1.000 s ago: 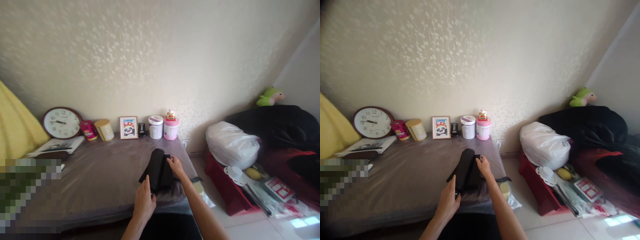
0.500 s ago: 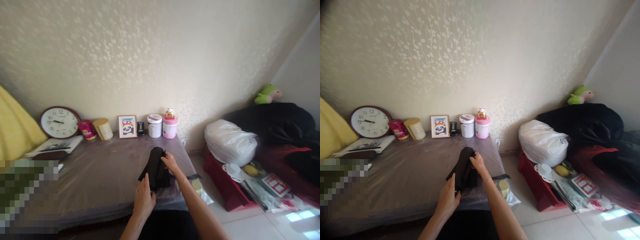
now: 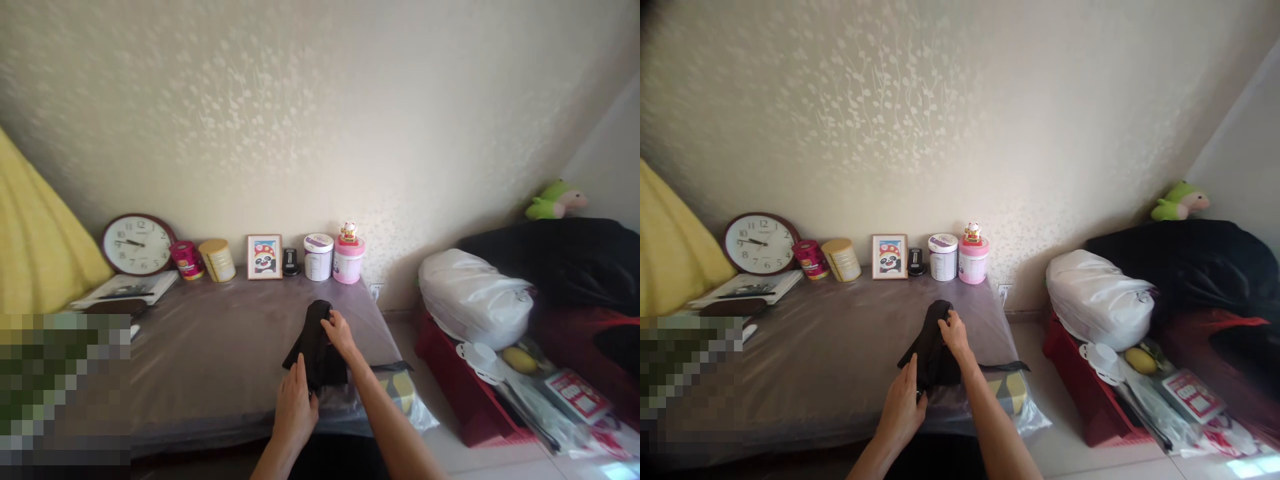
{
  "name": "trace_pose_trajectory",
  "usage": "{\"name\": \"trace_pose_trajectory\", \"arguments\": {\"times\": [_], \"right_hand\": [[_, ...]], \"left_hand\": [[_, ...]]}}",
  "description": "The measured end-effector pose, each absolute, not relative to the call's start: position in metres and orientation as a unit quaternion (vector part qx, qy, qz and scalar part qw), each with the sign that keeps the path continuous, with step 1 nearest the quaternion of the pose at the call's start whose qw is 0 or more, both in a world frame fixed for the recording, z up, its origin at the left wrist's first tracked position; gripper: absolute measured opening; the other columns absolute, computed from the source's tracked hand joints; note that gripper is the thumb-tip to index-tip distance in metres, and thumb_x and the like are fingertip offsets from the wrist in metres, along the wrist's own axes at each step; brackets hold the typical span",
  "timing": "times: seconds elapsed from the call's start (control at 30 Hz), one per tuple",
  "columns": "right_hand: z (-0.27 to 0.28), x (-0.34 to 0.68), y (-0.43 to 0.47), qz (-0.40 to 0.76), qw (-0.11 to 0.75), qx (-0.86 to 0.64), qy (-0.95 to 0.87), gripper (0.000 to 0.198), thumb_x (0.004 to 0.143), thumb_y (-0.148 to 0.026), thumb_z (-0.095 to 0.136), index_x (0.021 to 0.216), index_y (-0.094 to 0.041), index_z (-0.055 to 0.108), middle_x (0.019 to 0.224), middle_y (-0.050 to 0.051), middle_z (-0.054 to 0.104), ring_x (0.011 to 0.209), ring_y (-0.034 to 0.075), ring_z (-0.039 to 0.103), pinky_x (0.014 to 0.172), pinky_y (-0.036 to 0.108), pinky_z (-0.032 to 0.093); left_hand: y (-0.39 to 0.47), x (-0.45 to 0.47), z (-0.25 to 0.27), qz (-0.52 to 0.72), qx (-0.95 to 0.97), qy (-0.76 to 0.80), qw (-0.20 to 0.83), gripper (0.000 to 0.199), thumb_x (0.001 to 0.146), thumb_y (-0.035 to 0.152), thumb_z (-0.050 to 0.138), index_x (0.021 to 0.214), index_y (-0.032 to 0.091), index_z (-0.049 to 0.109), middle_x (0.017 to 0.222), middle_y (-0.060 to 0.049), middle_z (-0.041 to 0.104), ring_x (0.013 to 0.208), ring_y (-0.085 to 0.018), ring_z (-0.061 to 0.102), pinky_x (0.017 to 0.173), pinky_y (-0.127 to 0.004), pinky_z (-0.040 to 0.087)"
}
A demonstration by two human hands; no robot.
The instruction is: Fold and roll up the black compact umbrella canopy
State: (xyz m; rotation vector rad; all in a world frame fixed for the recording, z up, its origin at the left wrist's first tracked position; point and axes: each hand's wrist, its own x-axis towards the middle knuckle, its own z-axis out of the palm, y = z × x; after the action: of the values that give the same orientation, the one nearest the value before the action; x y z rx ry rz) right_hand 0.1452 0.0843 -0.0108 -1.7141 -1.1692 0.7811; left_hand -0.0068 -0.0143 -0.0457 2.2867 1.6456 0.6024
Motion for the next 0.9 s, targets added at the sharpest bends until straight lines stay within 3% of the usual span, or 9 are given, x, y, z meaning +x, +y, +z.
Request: {"name": "trace_pose_trajectory", "arguments": {"times": [0.1, 0.23, 0.33, 0.43, 0.73, 0.9], "right_hand": [[-0.014, 0.146, 0.083, 0.330, 0.444, -0.678, -0.484, 0.034, 0.084, -0.032, 0.042, 0.112, -0.017, 0.055, 0.065, 0.000, 0.061, 0.047, 0.010, 0.057, 0.040, 0.018, 0.047], [-0.019, 0.151, 0.082, 0.314, 0.441, -0.684, -0.488, 0.035, 0.085, -0.026, 0.036, 0.114, -0.017, 0.055, 0.059, -0.003, 0.058, 0.045, 0.009, 0.056, 0.046, 0.021, 0.050], [-0.025, 0.156, 0.084, 0.261, 0.448, -0.701, -0.489, 0.030, 0.079, -0.024, 0.047, 0.105, -0.018, 0.060, 0.076, 0.002, 0.064, 0.068, 0.015, 0.063, 0.067, 0.029, 0.053], [-0.032, 0.157, 0.087, 0.213, 0.461, -0.716, -0.479, 0.029, 0.076, -0.027, 0.052, 0.101, -0.015, 0.060, 0.099, 0.010, 0.063, 0.092, 0.021, 0.061, 0.085, 0.033, 0.047], [-0.053, 0.126, 0.096, 0.129, 0.478, -0.734, -0.465, 0.055, 0.077, -0.039, 0.050, 0.122, -0.007, 0.043, 0.116, 0.025, 0.055, 0.110, 0.034, 0.053, 0.090, 0.044, 0.042], [-0.046, 0.105, 0.090, 0.081, 0.401, -0.780, -0.473, 0.071, 0.076, -0.037, 0.052, 0.131, 0.002, 0.033, 0.120, 0.030, 0.050, 0.109, 0.037, 0.053, 0.090, 0.045, 0.039]], "left_hand": [[-0.014, -0.005, -0.047, 0.203, 0.787, 0.570, 0.119, 0.071, 0.070, 0.007, 0.040, 0.137, 0.004, 0.018, 0.129, -0.017, 0.047, 0.119, -0.024, 0.046, 0.100, -0.038, 0.035], [-0.014, -0.004, -0.049, 0.210, 0.789, 0.568, 0.103, 0.071, 0.070, 0.006, 0.040, 0.137, 0.004, 0.018, 0.127, -0.018, 0.048, 0.116, -0.024, 0.047, 0.099, -0.038, 0.036], [-0.016, -0.003, -0.048, 0.208, 0.788, 0.573, 0.085, 0.071, 0.069, 0.003, 0.040, 0.137, 0.004, 0.020, 0.127, -0.018, 0.048, 0.116, -0.024, 0.047, 0.099, -0.037, 0.036], [-0.018, 0.000, -0.043, 0.192, 0.794, 0.573, 0.063, 0.070, 0.068, 0.001, 0.041, 0.136, 0.002, 0.023, 0.126, -0.018, 0.048, 0.115, -0.025, 0.048, 0.098, -0.037, 0.036], [-0.023, 0.009, -0.040, 0.139, 0.819, 0.556, 0.005, 0.078, 0.056, -0.003, 0.046, 0.133, 0.004, 0.033, 0.128, -0.020, 0.048, 0.118, -0.030, 0.045, 0.100, -0.043, 0.036], [-0.027, 0.009, -0.045, 0.144, 0.821, 0.553, -0.003, 0.074, 0.060, 0.000, 0.045, 0.132, 0.004, 0.035, 0.133, -0.021, 0.045, 0.121, -0.030, 0.044, 0.101, -0.045, 0.034]]}}
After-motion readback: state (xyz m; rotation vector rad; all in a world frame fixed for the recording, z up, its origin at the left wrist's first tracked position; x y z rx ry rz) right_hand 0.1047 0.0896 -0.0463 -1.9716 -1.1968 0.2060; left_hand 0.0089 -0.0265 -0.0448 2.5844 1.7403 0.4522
